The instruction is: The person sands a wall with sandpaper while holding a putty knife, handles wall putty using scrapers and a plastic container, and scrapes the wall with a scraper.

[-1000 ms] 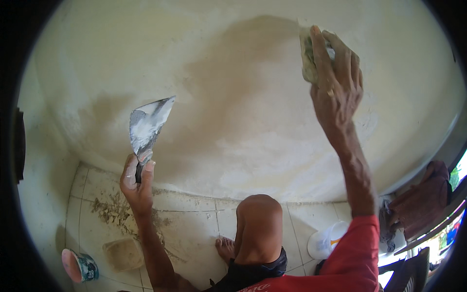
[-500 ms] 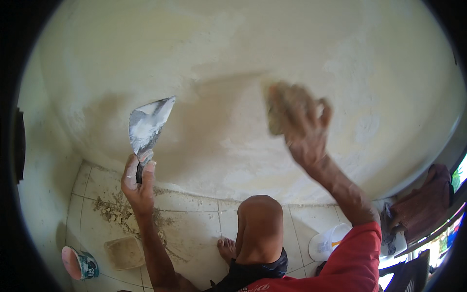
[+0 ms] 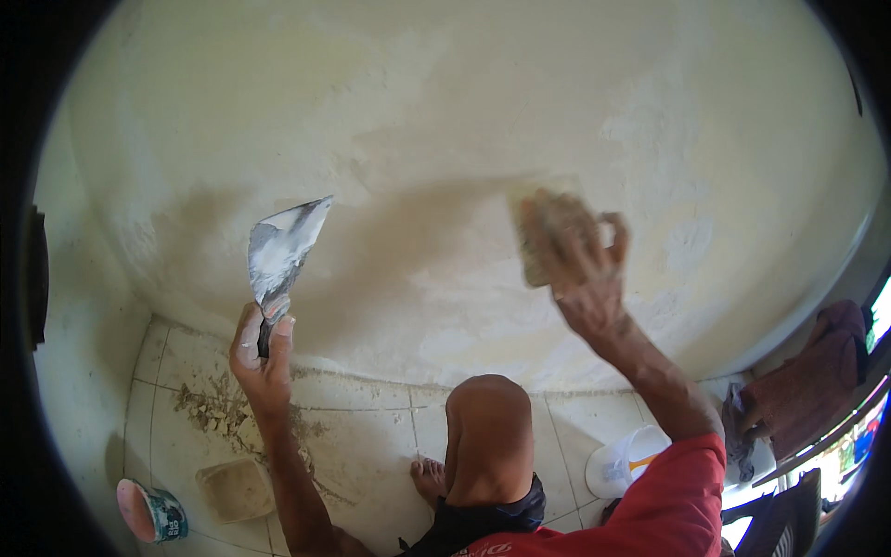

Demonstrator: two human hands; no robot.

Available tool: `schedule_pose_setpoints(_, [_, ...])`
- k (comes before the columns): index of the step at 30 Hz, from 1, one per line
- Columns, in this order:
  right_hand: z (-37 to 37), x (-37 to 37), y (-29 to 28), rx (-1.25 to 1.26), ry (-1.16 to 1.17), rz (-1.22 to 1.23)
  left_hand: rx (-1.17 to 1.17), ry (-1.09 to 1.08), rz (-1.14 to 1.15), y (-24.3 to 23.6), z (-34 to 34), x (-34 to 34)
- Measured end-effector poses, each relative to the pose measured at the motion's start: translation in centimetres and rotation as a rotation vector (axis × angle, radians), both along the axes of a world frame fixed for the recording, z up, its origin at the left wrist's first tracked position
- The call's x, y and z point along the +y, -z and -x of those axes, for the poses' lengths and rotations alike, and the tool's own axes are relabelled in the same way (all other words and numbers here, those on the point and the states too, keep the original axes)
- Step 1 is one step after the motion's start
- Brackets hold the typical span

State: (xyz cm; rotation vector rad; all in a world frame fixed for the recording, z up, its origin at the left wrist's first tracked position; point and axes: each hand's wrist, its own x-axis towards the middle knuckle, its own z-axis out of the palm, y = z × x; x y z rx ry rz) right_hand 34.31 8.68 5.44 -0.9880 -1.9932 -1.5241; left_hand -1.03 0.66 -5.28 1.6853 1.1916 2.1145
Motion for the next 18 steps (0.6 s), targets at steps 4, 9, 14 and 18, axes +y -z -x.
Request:
schedule_pose_setpoints(4, [1.5, -0.4, -7.6, 0.203, 0.049, -0.268, -0.063, 0.022, 0.049, 0.5, 0.4, 0.1])
schedule_pose_setpoints(9, [1.3, 4.0, -6.1, 0.163, -0.024, -0.198, -0.081, 0.051, 0.027, -0.7, -1.3, 0.4])
schedule_pose_setpoints(14, [2.0, 0.1, 1.4, 0.034, -0.026, 0.086, -0.037, -0.005, -0.017, 0.1, -0.3, 0.4])
schedule_pose_setpoints(18, [-1.2, -1.1, -1.8, 0.123, 0.009, -0.078, -0.05, -0.032, -0.031, 0.4, 0.3, 0.4])
